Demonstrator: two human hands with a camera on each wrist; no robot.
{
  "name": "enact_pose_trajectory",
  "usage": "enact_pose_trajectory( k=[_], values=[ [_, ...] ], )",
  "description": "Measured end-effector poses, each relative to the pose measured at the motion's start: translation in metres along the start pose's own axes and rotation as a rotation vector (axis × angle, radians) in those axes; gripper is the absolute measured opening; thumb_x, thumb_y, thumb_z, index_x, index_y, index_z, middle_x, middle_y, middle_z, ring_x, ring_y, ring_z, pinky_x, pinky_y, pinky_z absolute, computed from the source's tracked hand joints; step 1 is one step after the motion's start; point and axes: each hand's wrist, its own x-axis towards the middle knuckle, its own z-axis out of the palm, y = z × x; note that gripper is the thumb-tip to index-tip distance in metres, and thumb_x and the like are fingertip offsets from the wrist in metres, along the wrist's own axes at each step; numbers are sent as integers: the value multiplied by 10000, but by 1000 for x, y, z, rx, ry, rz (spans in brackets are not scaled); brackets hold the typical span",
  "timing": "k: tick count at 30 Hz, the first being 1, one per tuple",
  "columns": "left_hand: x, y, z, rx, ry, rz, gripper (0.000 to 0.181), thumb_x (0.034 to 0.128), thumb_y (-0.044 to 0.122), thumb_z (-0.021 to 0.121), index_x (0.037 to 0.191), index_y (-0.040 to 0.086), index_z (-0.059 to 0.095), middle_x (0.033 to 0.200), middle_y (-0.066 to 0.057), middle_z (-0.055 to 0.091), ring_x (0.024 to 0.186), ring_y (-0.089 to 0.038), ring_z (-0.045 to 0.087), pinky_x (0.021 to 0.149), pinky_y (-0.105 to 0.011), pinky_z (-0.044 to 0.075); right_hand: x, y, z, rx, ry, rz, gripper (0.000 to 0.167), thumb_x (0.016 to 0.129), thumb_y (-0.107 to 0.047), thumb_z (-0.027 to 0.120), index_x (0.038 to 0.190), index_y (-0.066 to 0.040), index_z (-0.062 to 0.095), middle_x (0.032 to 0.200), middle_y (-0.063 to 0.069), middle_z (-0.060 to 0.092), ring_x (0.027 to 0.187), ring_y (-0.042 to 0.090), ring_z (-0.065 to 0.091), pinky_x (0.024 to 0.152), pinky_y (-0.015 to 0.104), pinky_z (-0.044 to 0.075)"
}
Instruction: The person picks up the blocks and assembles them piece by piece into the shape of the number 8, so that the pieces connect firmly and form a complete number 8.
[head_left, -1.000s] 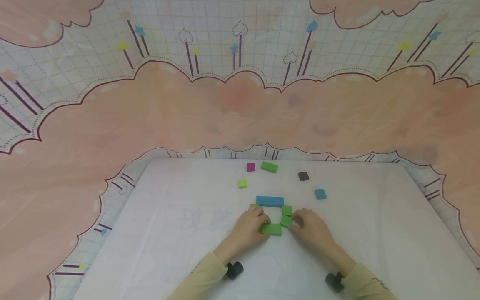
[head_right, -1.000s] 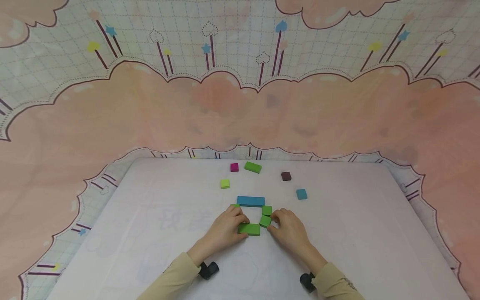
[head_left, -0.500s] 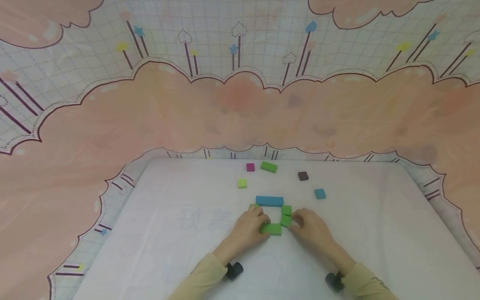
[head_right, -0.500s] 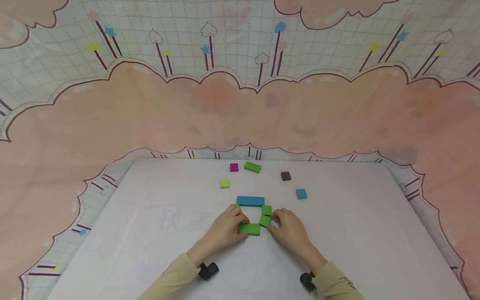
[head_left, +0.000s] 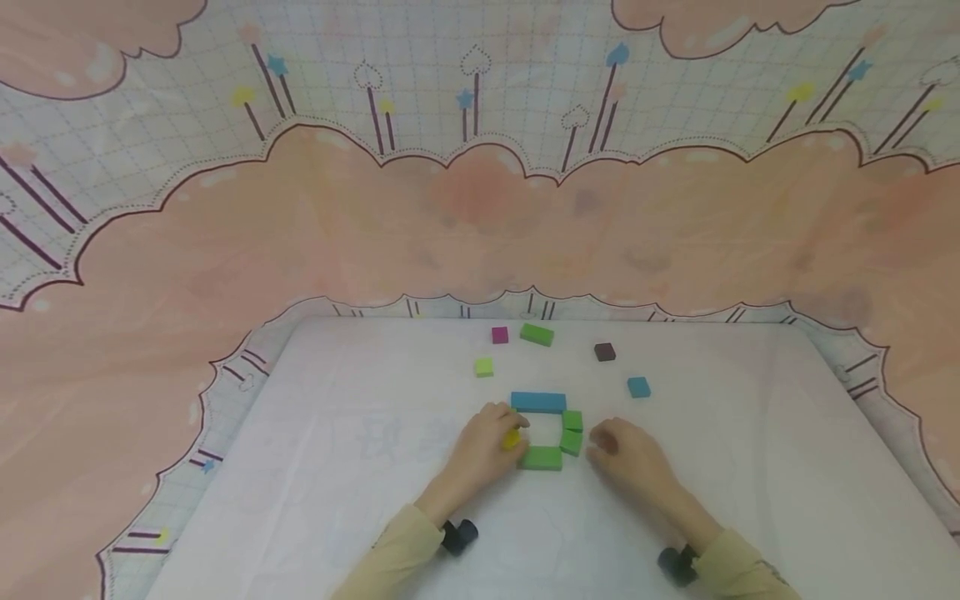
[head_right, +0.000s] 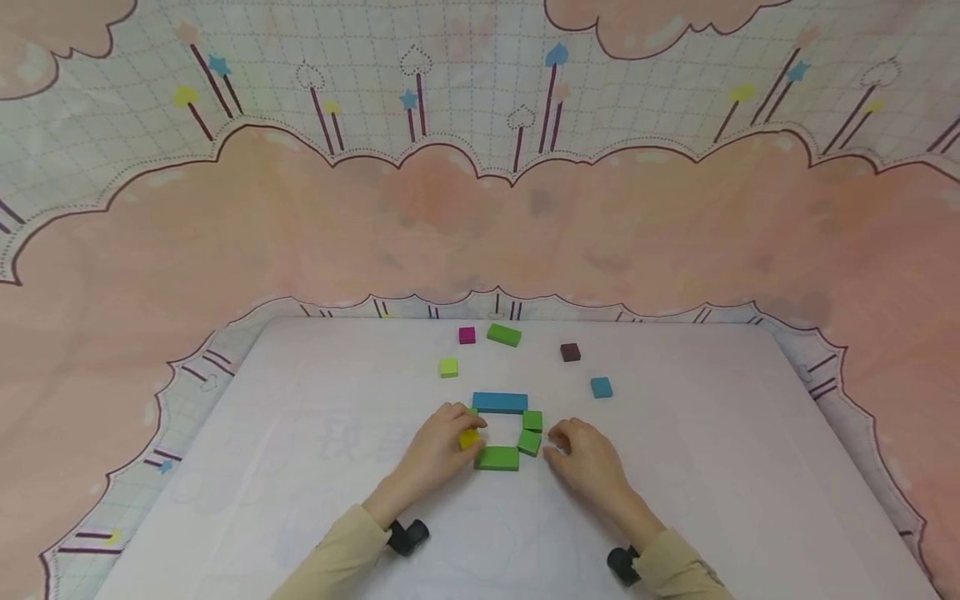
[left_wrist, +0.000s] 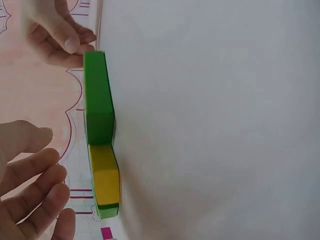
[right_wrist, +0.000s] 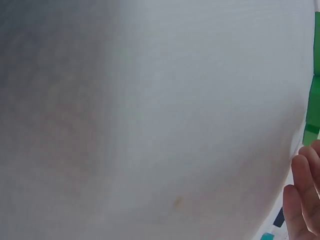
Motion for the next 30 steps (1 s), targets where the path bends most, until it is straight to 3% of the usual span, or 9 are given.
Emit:
enact_pose_trajectory(
  k=[11,22,30],
  values=[
    [15,-10,-5,-30,-2,-44,235,885,235,668,1089,120,683,947,14,615,832,-99,474,710,-201,447,-3,10,-12,47,16,5,265,914,-253,613,1147,-130,638,1108,42,671,1079,245,608,921,452,523],
    [34,-18,-8,-72,-25,-94,237,886,214,670,1105,124,665,1039,-14,607,925,-130,536,828,-274,514,5,25,-17,65,29,-6,265,927,-225,590,1152,-91,637,1117,79,676,1060,268,613,907,452,533],
    [45,-26,-3,-92,-34,-127,239,898,223,652,1114,121,664,1037,-20,618,947,-158,566,839,-314,517,12,32,-26,73,31,0,285,931,-235,578,1161,-72,622,1122,113,669,1070,302,618,906,474,523]
  ],
)
